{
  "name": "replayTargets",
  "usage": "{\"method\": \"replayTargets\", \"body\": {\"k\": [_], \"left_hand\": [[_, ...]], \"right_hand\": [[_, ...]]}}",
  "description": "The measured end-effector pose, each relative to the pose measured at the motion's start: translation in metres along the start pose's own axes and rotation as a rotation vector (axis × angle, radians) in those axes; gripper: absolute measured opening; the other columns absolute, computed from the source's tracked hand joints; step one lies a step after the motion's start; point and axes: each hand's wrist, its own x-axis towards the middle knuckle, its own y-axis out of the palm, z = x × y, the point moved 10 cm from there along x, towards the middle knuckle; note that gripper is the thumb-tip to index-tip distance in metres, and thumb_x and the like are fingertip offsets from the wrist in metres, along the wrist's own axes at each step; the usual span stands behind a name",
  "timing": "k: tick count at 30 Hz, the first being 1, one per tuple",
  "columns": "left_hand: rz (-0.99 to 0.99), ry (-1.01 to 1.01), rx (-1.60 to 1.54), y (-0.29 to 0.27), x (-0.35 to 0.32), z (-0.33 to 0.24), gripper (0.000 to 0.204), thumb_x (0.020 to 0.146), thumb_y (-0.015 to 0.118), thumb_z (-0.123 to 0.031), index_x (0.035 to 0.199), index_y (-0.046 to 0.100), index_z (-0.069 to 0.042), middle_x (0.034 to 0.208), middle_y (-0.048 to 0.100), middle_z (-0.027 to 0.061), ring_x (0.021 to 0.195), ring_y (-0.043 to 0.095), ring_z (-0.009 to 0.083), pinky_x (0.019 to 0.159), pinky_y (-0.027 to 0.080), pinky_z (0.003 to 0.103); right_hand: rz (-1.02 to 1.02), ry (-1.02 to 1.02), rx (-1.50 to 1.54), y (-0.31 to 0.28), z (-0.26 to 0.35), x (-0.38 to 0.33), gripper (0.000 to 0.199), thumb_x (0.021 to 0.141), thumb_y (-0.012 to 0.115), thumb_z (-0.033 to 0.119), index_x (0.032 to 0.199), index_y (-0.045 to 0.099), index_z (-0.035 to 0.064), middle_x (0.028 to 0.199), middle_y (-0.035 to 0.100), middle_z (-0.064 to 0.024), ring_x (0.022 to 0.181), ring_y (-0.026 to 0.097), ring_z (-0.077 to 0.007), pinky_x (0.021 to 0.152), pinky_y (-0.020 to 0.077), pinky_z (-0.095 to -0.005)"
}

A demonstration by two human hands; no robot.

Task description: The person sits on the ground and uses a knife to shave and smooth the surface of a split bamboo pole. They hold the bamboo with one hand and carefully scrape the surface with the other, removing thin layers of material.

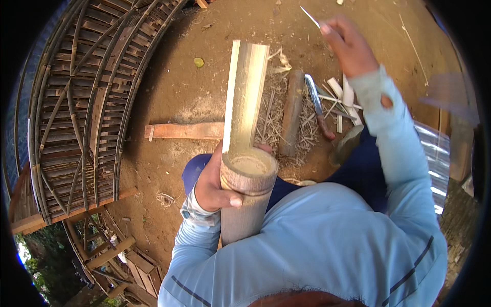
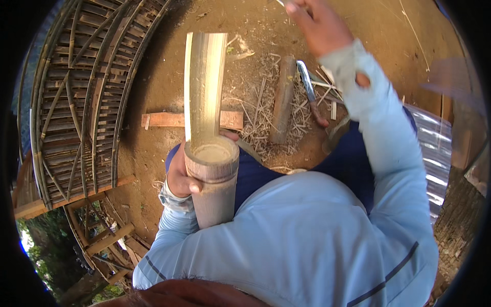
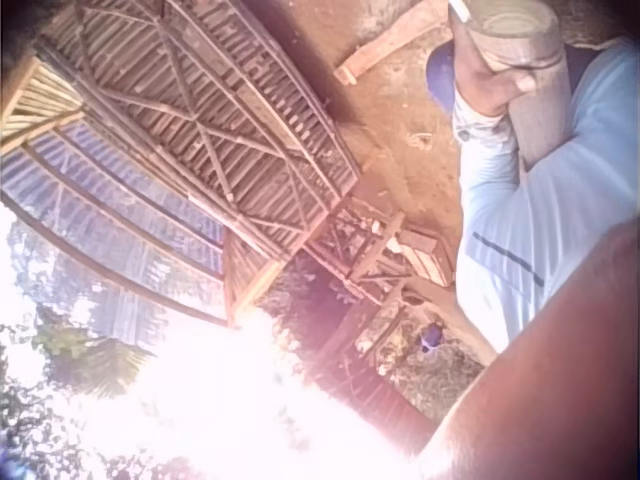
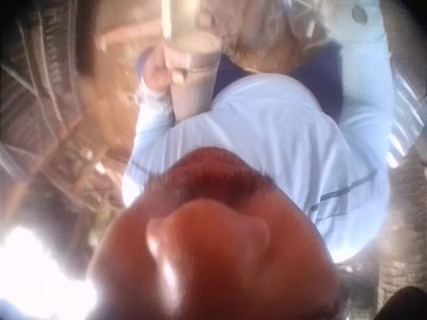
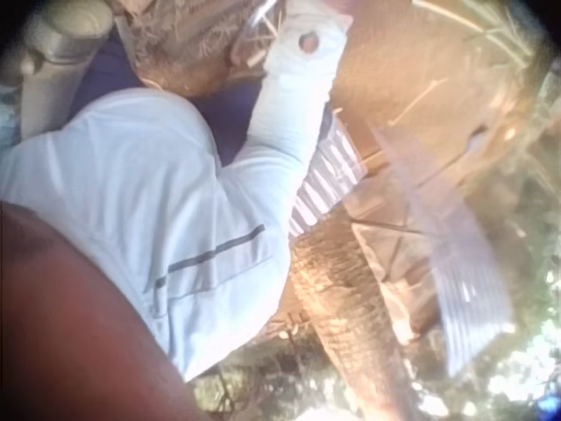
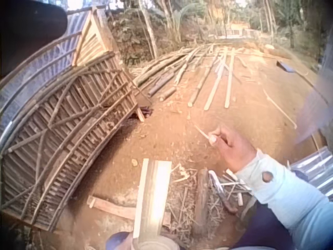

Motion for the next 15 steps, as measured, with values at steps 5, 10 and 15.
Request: {"method": "replayTargets", "body": {"k": [5, 10, 15], "left_hand": [[-0.023, -0.013, -0.019, -0.007, 0.001, 0.002, 0.122, 0.056, 0.095, -0.033, 0.151, 0.028, 0.006, 0.139, 0.053, 0.0278, 0.121, 0.06, 0.0329, 0.104, 0.047, 0.044], [-0.035, -0.029, -0.01, -0.006, 0.001, -0.001, 0.124, 0.055, 0.095, -0.033, 0.151, 0.027, 0.006, 0.139, 0.053, 0.0279, 0.121, 0.06, 0.0322, 0.104, 0.047, 0.044], [-0.005, -0.011, 0.022, -0.004, 0.0, -0.001, 0.122, 0.057, 0.095, -0.034, 0.15, 0.027, 0.007, 0.138, 0.053, 0.0275, 0.121, 0.06, 0.0317, 0.104, 0.047, 0.043]], "right_hand": [[0.085, -0.397, 0.038, 0.049, 0.107, -0.086, 0.023, 0.1, 0.061, 0.026, 0.11, 0.061, 0.0054, 0.09, 0.064, -0.0127, 0.079, 0.068, -0.0257, 0.068, 0.0529, -0.0366], [0.115, -0.42, -0.086, 0.074, 0.118, -0.114, 0.019, 0.096, 0.065, 0.024, 0.107, 0.062, 0.0083, 0.087, 0.064, -0.0111, 0.074, 0.066, -0.0318, 0.061, 0.0518, -0.0399], [0.109, -0.407, -0.167, 0.076, 0.117, -0.116, 0.016, 0.095, 0.066, 0.024, 0.105, 0.062, 0.0113, 0.084, 0.064, -0.0099, 0.069, 0.065, -0.0326, 0.057, 0.0501, -0.0417]]}}
